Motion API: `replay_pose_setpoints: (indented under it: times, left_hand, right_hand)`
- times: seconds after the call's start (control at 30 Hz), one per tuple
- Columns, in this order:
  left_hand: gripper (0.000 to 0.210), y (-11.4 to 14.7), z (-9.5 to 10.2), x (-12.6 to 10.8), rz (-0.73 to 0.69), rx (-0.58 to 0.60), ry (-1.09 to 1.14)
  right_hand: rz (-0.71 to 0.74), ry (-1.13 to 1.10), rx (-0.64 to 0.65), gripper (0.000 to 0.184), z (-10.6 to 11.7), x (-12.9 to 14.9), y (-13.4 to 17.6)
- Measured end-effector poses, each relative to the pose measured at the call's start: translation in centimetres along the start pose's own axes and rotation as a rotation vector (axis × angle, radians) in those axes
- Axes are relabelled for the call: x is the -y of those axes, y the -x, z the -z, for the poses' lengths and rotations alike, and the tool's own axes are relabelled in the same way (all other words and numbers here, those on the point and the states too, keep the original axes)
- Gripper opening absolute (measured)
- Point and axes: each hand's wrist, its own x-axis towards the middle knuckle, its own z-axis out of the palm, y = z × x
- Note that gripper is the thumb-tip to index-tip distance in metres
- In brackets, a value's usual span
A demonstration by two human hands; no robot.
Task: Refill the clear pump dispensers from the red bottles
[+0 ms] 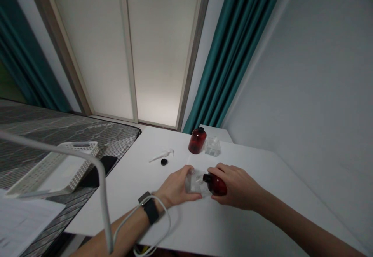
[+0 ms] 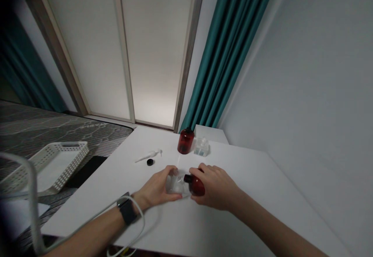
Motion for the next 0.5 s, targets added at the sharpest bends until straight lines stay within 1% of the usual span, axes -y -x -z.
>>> replay_pose_setpoints:
  times: [0.2,0.5]
  left_hand:
    - [0.066,0.05,-0.49,0.17,0.014,-0.004,0.053]
    - [0.066,0.05,-0.51,0.03,0.029,-0.009,0.076]
  right_hand:
    - [0.013,-0.004,0.005,0.047,-0.01,-0.28,-0.11]
    - [0.026,0.014,0.012,0.050,0.25,-0.23,-0.27]
